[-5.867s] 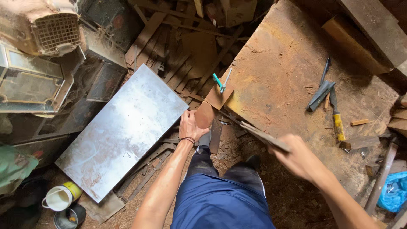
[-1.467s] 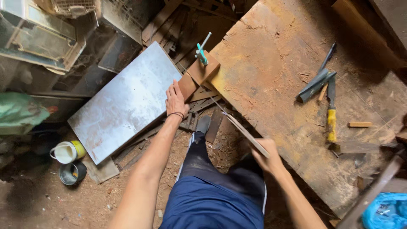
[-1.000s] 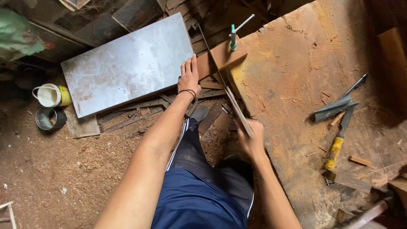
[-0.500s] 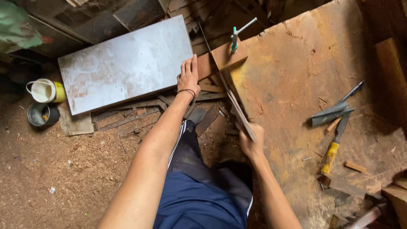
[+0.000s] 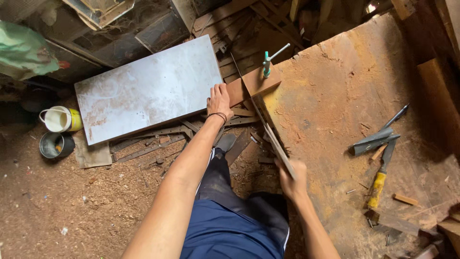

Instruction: The person saws a small piece of wood clamped to a workbench using a hand saw. After cutting, the person uses a metal file to smooth the cut edge of the wood piece.

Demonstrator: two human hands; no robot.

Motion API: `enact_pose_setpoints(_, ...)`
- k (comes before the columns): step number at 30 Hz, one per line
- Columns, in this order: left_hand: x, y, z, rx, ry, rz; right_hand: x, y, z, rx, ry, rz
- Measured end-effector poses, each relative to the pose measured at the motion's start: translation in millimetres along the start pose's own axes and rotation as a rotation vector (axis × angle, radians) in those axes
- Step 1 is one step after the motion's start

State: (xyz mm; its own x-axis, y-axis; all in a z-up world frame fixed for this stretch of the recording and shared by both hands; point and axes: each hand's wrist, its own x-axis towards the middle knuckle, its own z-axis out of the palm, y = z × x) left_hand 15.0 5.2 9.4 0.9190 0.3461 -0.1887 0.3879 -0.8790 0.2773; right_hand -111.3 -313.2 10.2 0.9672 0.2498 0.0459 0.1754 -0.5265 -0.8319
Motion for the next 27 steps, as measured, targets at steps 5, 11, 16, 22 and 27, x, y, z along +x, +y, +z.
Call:
enact_pose_setpoints(5,3.6,0.8,11.3,-0.095,0.09,0.049,-77.7,-22.1,-55.2,0.135,-0.037,0.325)
enact_pose_setpoints(11,7.6,-3.3,23.2,-0.148,0.099,0.044,85.7,-52.1,28.7,0.084,-0.224,0.263)
enact_pose_setpoints(16,3.5,1.7,4.0,-0.16,0.08,0.028,40.0,-75.9,-49.3,-0.048,-0.208,0.079)
enact_pose_setpoints(22,-3.6,0.2,-26.7,-0.159,-0.048,0.048,10.9,-108.8,-81.4,-0.067,-0.136,0.184)
enact_pose_setpoints(27,10.1,-6.4,-33.1,-0.158,-0.141,0.089,126.9,-98.9,0.8,-0.128,-0.36,0.353)
